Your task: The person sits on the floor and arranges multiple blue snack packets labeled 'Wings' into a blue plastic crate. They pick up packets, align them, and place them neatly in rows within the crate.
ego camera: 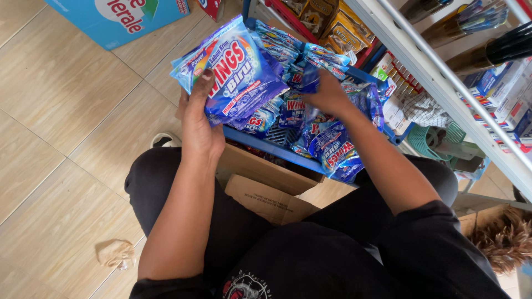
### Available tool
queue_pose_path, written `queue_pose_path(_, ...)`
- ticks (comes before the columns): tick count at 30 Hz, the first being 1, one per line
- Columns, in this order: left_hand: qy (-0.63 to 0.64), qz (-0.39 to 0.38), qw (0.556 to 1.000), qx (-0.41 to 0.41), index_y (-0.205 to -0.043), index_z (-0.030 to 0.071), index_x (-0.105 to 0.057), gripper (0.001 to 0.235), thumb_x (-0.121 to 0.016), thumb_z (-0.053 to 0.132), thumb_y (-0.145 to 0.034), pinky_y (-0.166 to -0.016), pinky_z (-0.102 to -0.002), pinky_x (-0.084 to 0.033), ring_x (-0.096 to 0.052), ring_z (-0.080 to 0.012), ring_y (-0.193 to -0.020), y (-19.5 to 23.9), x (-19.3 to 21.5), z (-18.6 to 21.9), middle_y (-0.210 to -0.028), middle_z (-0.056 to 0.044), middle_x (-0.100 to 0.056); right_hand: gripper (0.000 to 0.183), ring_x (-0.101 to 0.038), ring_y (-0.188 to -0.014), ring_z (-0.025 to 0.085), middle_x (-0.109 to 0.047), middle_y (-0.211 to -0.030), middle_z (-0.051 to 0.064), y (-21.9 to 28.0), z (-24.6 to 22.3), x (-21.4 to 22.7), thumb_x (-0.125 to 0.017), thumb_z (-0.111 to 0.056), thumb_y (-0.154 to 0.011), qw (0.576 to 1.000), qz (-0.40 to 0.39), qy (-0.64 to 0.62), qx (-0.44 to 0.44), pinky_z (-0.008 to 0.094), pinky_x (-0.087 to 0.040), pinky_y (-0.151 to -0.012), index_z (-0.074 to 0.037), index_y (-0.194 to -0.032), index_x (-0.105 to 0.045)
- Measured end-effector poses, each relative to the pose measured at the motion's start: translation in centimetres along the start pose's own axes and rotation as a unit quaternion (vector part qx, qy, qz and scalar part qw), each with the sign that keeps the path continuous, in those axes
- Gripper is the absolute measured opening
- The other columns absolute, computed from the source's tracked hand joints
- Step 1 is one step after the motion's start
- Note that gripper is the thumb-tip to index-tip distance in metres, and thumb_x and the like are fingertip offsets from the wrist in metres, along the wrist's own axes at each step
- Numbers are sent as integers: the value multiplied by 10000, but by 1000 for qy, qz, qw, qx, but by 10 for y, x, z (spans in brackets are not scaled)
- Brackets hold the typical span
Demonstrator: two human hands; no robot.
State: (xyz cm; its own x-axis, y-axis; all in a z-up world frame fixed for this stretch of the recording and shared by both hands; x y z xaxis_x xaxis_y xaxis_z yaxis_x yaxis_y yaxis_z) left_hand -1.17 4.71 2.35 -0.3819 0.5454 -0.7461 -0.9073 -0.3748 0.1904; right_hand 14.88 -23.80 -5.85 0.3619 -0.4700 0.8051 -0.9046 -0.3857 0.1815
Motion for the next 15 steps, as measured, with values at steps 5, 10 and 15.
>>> queue_pose_path(5, 15, -1, 1000, -7, -1401, 30, -510, 642, -803, 325, -911, -1067, -421, -534, -640, -214, -1215, 3, -2, 5, -1300, -96, -641, 725, -711, -1198, 298, -711, -1289, 171, 8, -42, 46, -824, -156, -778, 985, 72, -158, 2, 363, -537, -1078, -67, -1419, -499)
queue_pose_path(10, 14, 2, 1000, -14, -1388, 8, -535, 631, -764, 359, -917, -1048, -426, -563, -674, -223, -1188, 3, -5, 13, -1283, -104, -672, 739, -532, -1306, 382, -556, -1448, 190, 20, -101, 4, -818, 7, -720, 915, 135, 124, 359, 442, -510, -1051, -48, -1404, -542)
queue_pose_path(15, 28, 3, 999, -37, -1389, 8, -535, 598, -747, 351, -947, -1047, -400, -554, -672, -210, -1190, 4, -3, 19, -1297, -102, -671, 439, -497, -1409, 338, -557, -1415, 70, 21, -118, -68, -712, -27, -846, 858, 26, 204, 471, 534, -342, -1209, -176, -1255, -651)
Point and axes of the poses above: each hand's wrist, its own y-axis away from the middle knuckle, its own x-axis out of the back of the hand, z = x × y, the point moved 2 cm from there along -y, towards the middle knuckle
